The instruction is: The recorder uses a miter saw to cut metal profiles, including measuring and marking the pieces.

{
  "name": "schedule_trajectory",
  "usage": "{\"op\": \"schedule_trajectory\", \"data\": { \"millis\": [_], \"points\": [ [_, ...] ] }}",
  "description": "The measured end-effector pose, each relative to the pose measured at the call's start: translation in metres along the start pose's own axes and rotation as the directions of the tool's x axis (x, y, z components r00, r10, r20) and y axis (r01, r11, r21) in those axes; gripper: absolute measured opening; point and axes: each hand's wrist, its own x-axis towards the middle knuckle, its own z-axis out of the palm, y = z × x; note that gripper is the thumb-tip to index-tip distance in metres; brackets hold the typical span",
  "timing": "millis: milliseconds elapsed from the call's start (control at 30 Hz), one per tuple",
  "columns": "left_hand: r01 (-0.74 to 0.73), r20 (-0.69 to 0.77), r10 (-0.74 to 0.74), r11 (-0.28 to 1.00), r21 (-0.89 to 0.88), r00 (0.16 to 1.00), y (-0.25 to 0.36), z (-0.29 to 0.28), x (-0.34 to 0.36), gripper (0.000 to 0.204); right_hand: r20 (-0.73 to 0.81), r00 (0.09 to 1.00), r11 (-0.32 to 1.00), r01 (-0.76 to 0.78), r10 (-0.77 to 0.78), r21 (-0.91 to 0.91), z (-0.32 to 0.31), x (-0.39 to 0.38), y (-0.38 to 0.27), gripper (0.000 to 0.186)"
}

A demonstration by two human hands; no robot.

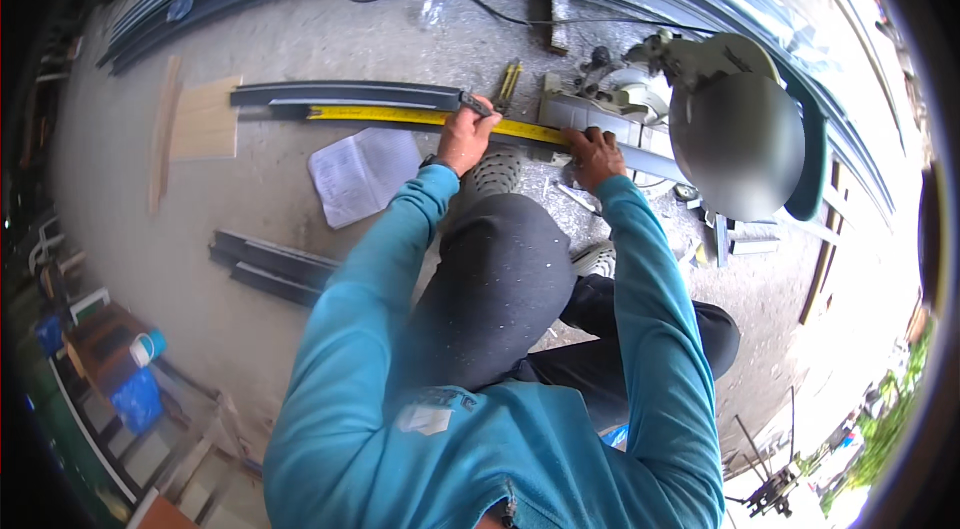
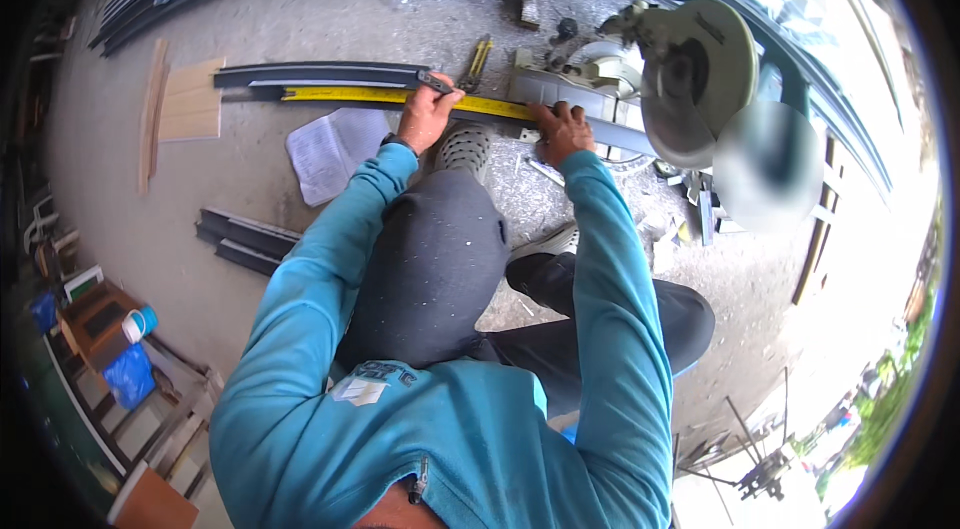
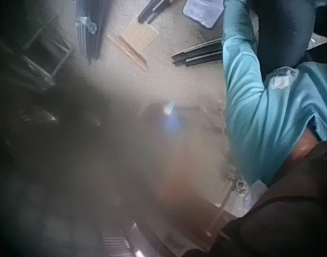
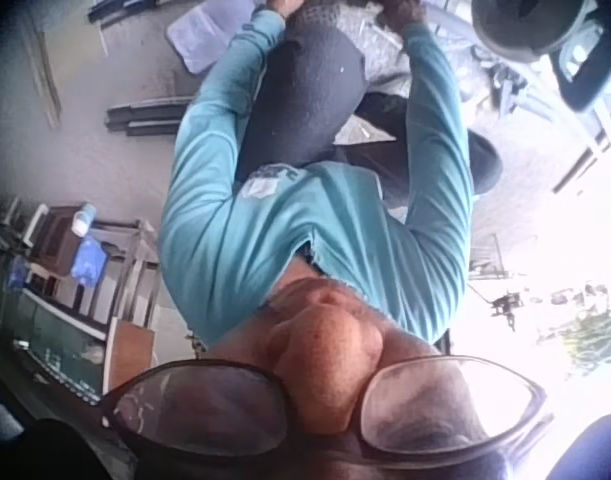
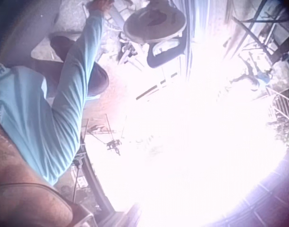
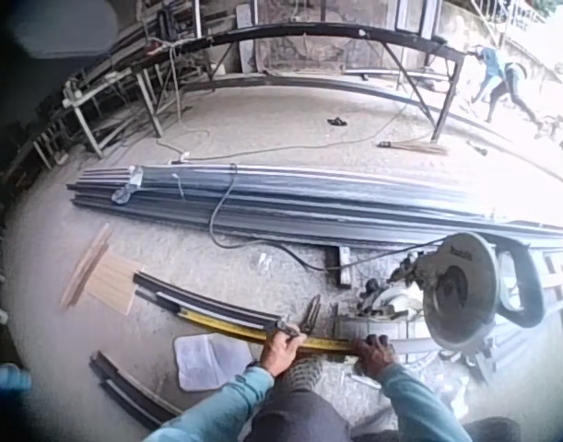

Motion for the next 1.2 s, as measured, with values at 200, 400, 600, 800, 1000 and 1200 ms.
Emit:
{"op": "schedule_trajectory", "data": {
  "millis": [200,400,600,800,1000,1200],
  "points": [
    [0.069,0.241,-0.121,0.974,0.214,0.963,-0.006,0.02,0.039,0.028,0.01,1.0,1.0,-0.03,0.029,0.008,-0.007,-0.006,0.001,0.066],
    [0.076,0.265,-0.134,0.973,0.22,0.955,-0.015,0.03,0.042,0.029,0.011,0.999,0.999,-0.044,0.044,0.008,-0.004,-0.006,0.004,0.063],
    [0.051,0.286,-0.115,0.974,0.222,0.951,-0.011,0.036,0.042,0.027,0.015,0.999,0.999,-0.049,0.049,0.005,-0.007,-0.008,0.003,0.061],
    [0.049,0.311,-0.103,0.983,0.177,0.945,-0.021,0.036,0.046,0.027,0.02,0.999,0.999,-0.049,0.049,0.002,-0.01,-0.005,-0.001,0.063],
    [-0.035,0.321,-0.041,0.974,0.225,0.946,-0.016,0.038,0.045,0.024,0.019,0.999,0.999,-0.045,0.045,-0.006,-0.008,-0.005,0.002,0.065],
    [-0.087,0.344,-0.039,0.936,0.342,0.938,-0.004,0.038,0.044,0.023,0.046,0.997,0.998,-0.063,0.063,-0.007,-0.008,-0.005,0.001,0.068]
  ]
}}
